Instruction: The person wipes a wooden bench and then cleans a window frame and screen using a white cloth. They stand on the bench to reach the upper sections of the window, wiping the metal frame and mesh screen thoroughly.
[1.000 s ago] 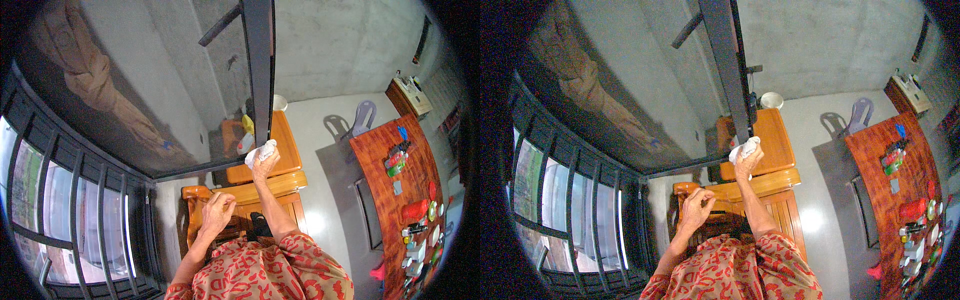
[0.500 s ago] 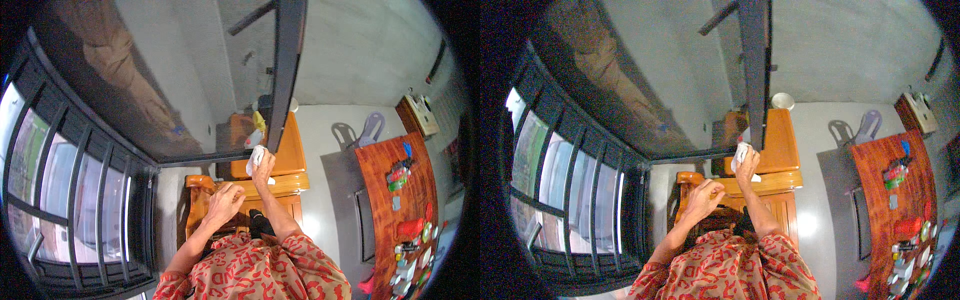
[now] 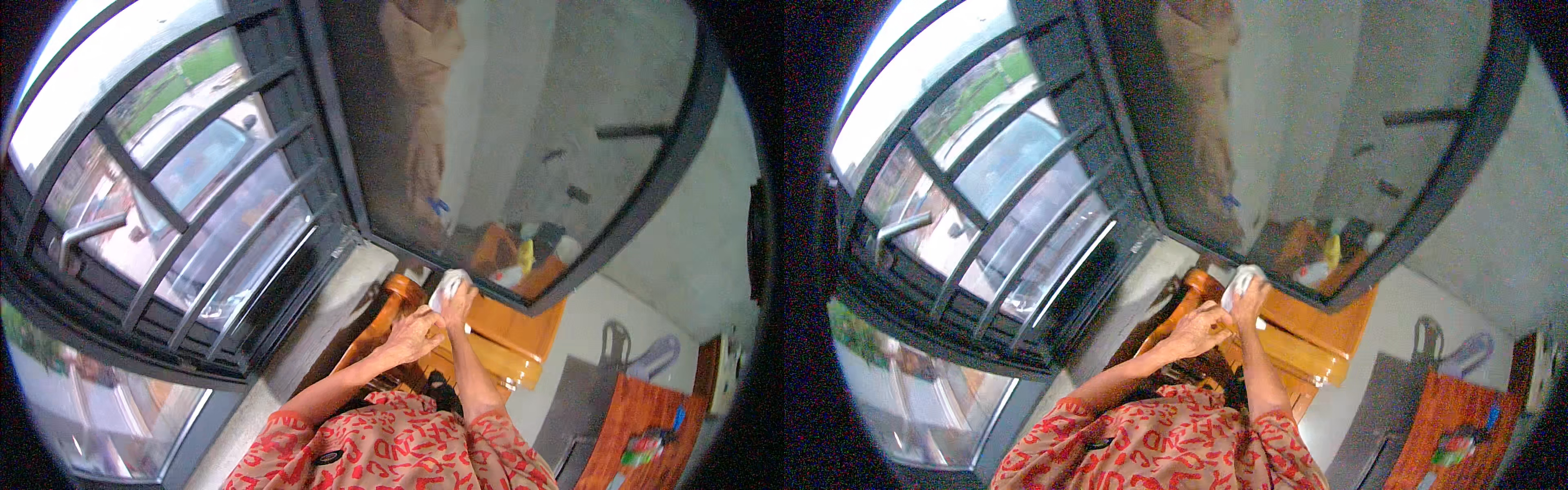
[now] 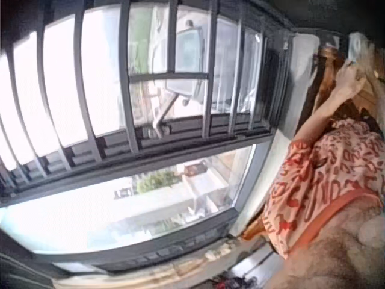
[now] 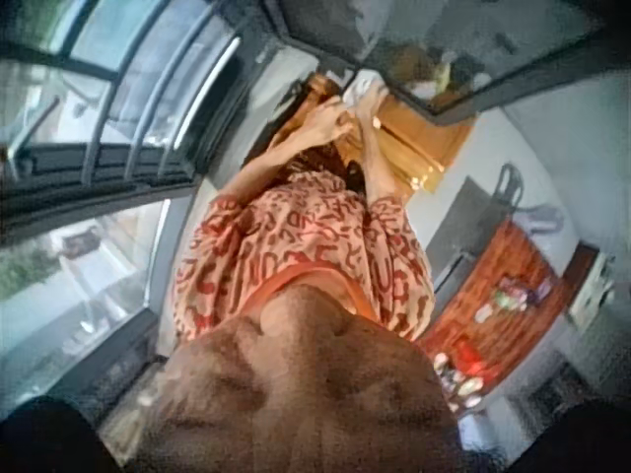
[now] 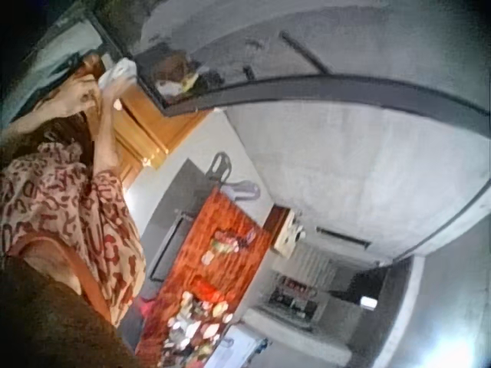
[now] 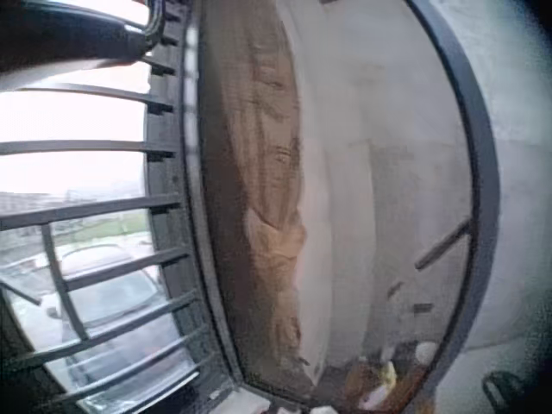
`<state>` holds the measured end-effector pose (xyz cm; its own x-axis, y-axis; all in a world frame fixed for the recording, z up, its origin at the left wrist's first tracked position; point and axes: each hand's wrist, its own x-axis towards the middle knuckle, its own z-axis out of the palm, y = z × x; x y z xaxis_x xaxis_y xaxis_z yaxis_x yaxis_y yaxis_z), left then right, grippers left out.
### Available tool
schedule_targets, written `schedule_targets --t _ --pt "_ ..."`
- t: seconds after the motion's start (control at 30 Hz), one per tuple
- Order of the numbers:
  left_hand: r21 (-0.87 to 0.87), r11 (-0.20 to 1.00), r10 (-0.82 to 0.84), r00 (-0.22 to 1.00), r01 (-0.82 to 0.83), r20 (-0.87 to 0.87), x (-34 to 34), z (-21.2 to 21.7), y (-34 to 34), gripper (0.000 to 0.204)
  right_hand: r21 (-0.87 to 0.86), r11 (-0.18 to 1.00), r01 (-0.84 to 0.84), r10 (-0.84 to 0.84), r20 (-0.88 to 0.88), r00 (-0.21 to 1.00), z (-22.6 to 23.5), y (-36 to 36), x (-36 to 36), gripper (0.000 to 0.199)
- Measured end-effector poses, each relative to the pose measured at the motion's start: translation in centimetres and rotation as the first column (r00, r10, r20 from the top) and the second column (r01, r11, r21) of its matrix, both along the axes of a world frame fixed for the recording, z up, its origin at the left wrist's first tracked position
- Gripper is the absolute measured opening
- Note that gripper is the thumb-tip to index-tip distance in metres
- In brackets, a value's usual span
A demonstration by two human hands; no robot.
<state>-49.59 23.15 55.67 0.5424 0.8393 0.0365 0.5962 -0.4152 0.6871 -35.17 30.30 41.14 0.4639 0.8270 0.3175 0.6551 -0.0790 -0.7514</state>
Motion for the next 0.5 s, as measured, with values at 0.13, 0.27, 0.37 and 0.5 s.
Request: schedule_targets --t 0.13,0.27,0.37,0.5 --pt "0.015 0.884 0.421 0.809 -0.468 0.411 -2.4 -3.4 1.8 0.048 0.175 0.861 -0.477 0.474 -0.616 0.629 5.5 0.5 -4.2 0.052" --pt "-0.811 0.579 0.746 0.461 -0.090 0.481 -4.0 1.2 2.5 0.082 0.240 0.809 -0.536 0.518 -0.721 0.459 10.2 -1.3 -6.9 0.058" --pt "-0.750 0.660 0.717 0.269 0.035 0.643 -5.7 0.3 2.7 0.063 0.102 0.634 -0.767 0.742 -0.361 0.565 14.3 -2.2 -7.9 0.065" --pt "-0.631 0.774 0.588 0.309 0.052 0.747 -7.0 2.4 2.9 0.053 0.344 0.546 -0.764 0.837 -0.264 0.479 16.9 -0.4 -8.5 0.058"
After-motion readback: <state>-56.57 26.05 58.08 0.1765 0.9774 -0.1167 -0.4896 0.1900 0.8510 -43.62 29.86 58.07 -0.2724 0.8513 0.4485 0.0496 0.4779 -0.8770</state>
